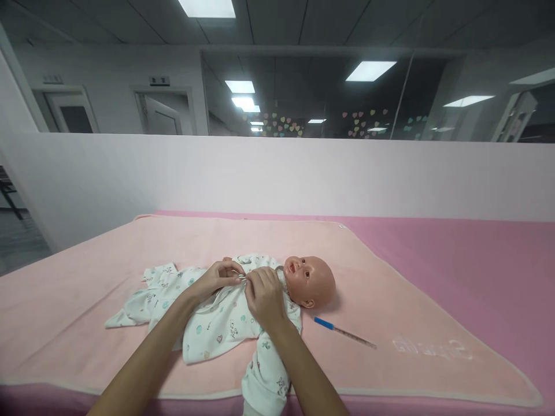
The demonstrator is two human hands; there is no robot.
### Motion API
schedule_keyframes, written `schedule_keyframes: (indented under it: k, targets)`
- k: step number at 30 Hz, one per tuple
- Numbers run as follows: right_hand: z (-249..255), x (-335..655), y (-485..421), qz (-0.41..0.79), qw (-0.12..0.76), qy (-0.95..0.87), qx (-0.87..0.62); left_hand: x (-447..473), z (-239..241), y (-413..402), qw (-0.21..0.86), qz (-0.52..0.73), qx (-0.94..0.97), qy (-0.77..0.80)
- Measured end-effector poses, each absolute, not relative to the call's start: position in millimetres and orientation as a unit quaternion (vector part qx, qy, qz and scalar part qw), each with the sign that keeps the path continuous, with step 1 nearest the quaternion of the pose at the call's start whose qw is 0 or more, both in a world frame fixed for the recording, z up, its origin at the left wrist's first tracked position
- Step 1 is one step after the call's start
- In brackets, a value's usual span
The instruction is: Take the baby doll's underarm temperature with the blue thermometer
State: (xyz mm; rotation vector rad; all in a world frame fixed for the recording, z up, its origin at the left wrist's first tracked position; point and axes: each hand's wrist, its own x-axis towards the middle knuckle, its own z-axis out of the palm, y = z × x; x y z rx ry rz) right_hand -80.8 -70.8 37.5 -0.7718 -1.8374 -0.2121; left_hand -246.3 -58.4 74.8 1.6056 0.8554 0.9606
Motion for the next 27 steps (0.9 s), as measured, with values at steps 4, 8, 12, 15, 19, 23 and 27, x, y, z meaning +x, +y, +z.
schedule_keyframes:
  k: [4, 8, 12, 15, 19, 23, 27]
  targets:
    - [36.1, -80.6, -69.0, -0.063, 0.549, -0.765, -0.331, -245.8, 75.2, -58.2, 0.490, 0.362, 0.704, 0.365]
    - [35.8, -81.2, -69.1, -0.053, 0.538, -0.770, -0.337, -244.7, 75.1, -58.4, 0.449, 0.349, 0.726, 0.386]
    - [36.0, -81.2, -70.0, -0.047, 0.528, -0.774, -0.345, -242.9, 74.8, -59.9, 0.437, 0.356, 0.723, 0.399]
    - [36.0, -81.1, -70.2, -0.043, 0.525, -0.773, -0.353, -241.6, 74.7, -60.8, 0.439, 0.369, 0.715, 0.401]
    - [35.6, -81.2, -69.8, -0.034, 0.529, -0.769, -0.358, -240.4, 75.1, -61.7, 0.444, 0.385, 0.704, 0.398]
    - [35.4, -81.2, -69.5, -0.026, 0.532, -0.765, -0.362, -240.2, 76.1, -62.6, 0.467, 0.391, 0.695, 0.382]
    - [34.6, -80.4, -68.8, -0.020, 0.528, -0.768, -0.361, -240.3, 76.8, -62.4, 0.487, 0.389, 0.690, 0.368]
